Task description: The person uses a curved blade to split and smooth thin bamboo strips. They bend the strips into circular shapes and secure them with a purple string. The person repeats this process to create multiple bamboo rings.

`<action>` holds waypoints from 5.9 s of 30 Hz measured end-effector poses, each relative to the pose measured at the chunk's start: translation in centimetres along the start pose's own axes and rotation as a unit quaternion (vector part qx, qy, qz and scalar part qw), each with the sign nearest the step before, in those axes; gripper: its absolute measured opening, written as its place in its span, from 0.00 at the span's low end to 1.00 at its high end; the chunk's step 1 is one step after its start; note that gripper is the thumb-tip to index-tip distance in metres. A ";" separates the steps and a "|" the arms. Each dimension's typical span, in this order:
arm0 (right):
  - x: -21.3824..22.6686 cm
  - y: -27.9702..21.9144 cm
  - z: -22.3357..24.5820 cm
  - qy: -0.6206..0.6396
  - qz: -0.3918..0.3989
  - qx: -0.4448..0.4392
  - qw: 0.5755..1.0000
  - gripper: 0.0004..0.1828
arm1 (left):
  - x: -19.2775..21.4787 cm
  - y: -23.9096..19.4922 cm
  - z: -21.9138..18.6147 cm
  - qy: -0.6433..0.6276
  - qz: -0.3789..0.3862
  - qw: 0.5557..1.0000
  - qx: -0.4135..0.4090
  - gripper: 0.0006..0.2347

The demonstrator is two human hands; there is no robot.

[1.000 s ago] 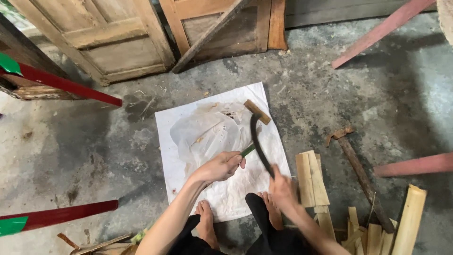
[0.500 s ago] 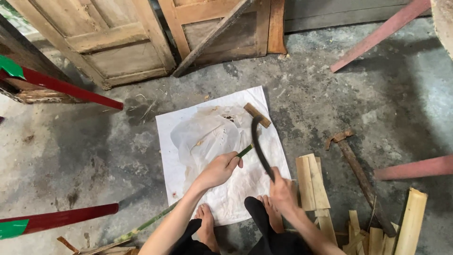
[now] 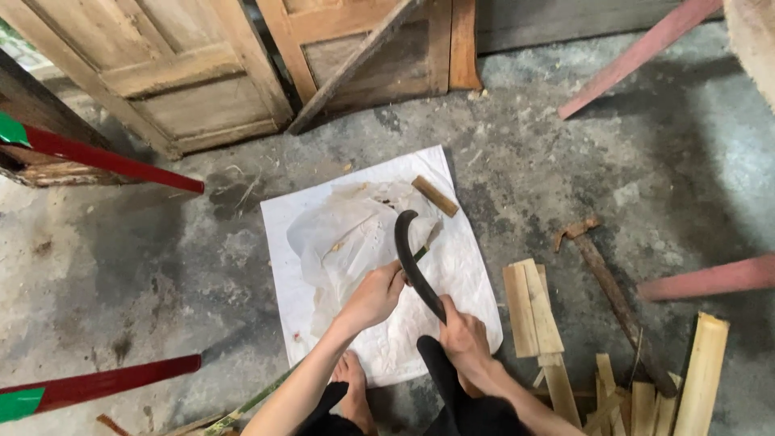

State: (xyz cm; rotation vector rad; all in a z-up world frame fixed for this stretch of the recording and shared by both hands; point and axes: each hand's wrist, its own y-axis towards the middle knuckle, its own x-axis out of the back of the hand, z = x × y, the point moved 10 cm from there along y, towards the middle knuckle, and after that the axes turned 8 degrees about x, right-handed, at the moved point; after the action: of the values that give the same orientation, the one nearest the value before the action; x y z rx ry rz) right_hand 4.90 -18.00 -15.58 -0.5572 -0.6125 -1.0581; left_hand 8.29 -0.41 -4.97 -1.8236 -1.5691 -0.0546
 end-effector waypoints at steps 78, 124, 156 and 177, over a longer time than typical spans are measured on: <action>12.4 9.5 -4.4 0.519 -0.369 -0.036 0.770 0.12 | 14.4 -3.7 7.9 -0.456 -0.229 0.859 -0.038 0.36; 3.5 18.1 22.1 0.118 0.203 0.249 0.940 0.27 | 14.9 1.3 5.8 -0.073 -0.159 0.984 0.017 0.18; -0.4 16.8 22.5 -0.173 0.231 0.293 0.912 0.28 | 13.9 1.0 4.5 -0.043 0.047 0.998 0.002 0.17; 0.9 17.6 20.0 -0.072 0.174 0.273 0.943 0.23 | 15.5 -2.1 3.9 0.148 -0.275 0.948 -0.059 0.12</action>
State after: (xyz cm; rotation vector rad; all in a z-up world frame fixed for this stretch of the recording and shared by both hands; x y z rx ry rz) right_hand 17.47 1.90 -3.01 -0.2383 -0.8618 -0.4804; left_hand 8.93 14.80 0.41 -1.3286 -1.8291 -0.6607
